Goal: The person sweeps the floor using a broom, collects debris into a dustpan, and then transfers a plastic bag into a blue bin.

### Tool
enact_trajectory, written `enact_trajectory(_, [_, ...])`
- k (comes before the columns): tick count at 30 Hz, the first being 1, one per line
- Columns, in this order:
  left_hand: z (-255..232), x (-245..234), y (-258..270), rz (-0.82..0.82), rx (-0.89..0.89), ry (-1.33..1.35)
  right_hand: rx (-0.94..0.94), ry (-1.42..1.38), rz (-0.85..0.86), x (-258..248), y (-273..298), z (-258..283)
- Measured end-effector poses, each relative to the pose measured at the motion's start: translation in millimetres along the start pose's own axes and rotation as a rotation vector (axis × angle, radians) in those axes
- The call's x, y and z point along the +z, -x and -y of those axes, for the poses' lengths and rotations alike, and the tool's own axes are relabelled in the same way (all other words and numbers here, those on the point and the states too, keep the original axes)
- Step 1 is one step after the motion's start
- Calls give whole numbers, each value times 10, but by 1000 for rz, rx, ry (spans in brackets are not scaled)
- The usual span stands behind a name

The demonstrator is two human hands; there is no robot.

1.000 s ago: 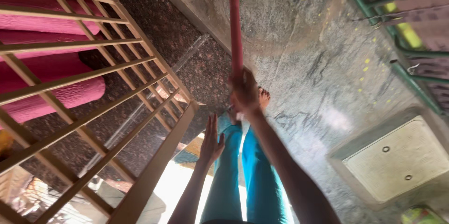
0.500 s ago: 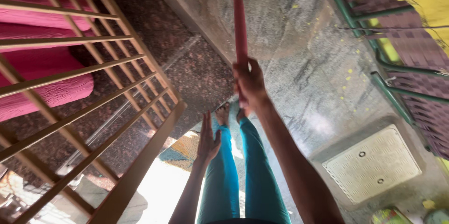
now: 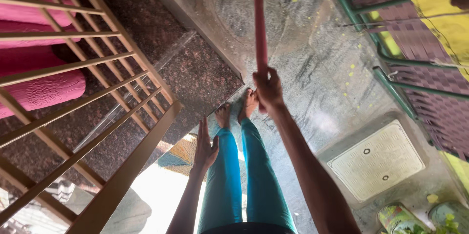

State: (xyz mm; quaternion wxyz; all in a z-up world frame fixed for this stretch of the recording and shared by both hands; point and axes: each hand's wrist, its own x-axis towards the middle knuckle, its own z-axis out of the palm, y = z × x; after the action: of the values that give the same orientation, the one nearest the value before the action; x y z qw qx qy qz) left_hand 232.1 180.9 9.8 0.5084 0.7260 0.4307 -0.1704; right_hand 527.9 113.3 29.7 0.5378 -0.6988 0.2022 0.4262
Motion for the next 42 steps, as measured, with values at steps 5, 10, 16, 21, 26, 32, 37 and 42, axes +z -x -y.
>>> enact_trajectory(5, [54, -14, 50, -49, 124, -39, 164, -214, -105, -37, -427, -365])
enact_trajectory(10, [196, -29, 154, -77, 155, -20, -49, -1080, 188, 636, 939, -611])
enact_trajectory(16, [360, -19, 269, -6, 290, -128, 227, -438, -32, 1154, 2136, -605])
enact_trajectory(21, [410, -103, 172, -21, 220, -119, 145, 328, 126, 635, 791, -736])
enact_trajectory(26, [289, -232, 174, 6, 241, -165, 393, -270, -13, -46, 85, -870])
enact_trajectory(32, [261, -334, 249, 56, 206, -216, 240, -610, -182, -311, 144, -1316])
enact_trajectory(37, [432, -340, 317, 94, 106, -240, 161, -568, -387, 46, 629, -1472])
enact_trajectory(42, [749, -369, 365, 83, 315, -214, -38, -822, -273, 1109, 1973, -1394])
